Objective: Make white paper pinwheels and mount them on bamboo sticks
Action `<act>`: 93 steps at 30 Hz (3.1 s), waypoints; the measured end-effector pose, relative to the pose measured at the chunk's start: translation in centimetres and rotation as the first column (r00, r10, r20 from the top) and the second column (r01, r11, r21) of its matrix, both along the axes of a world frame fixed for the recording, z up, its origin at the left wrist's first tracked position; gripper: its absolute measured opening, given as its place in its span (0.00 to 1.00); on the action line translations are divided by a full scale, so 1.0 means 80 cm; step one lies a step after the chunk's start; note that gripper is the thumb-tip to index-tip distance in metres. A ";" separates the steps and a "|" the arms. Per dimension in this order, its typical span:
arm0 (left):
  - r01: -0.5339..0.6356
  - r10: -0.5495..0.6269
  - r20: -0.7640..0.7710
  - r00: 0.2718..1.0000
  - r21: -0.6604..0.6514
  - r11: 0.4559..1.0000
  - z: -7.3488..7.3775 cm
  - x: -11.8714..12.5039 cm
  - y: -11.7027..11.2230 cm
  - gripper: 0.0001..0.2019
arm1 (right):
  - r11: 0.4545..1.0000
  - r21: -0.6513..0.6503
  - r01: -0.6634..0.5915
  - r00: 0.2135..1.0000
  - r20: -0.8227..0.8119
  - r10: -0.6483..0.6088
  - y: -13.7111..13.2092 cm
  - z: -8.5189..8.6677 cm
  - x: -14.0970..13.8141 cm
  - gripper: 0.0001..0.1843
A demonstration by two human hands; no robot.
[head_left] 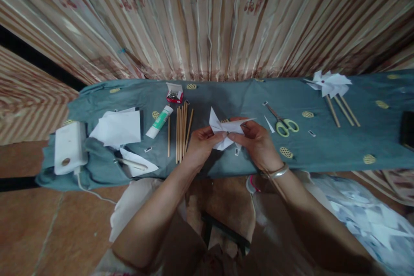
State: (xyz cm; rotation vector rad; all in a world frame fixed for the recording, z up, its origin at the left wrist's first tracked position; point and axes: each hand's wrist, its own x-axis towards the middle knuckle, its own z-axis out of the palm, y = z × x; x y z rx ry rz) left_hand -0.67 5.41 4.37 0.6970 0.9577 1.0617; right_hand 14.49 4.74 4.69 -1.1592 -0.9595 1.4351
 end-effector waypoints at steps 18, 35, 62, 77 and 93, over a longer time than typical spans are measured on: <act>0.058 -0.057 -0.012 0.998 0.022 0.998 -0.011 0.011 -0.003 0.20 | 0.997 -0.062 -0.052 0.998 -0.041 0.049 0.003 -0.014 0.018 0.29; 0.096 -0.096 -0.052 0.994 -0.002 0.995 -0.017 0.008 -0.008 0.21 | 0.993 -0.077 -0.095 0.995 -0.043 0.091 -0.002 -0.020 0.019 0.27; 0.383 0.190 -0.981 0.035 0.189 0.904 -0.035 -0.082 0.053 0.17 | 0.991 -0.129 -0.046 0.926 -0.378 -0.007 0.017 0.001 0.017 0.19; 0.248 0.223 -0.885 0.409 0.342 0.906 -0.024 -0.059 0.048 0.09 | 0.995 -0.090 -0.046 0.947 -0.322 0.015 0.013 0.004 0.018 0.21; 0.080 -0.078 0.046 0.996 -0.042 0.996 0.006 0.001 -0.013 0.21 | 0.860 0.509 -0.026 0.866 0.442 -0.235 -0.036 0.030 0.024 0.26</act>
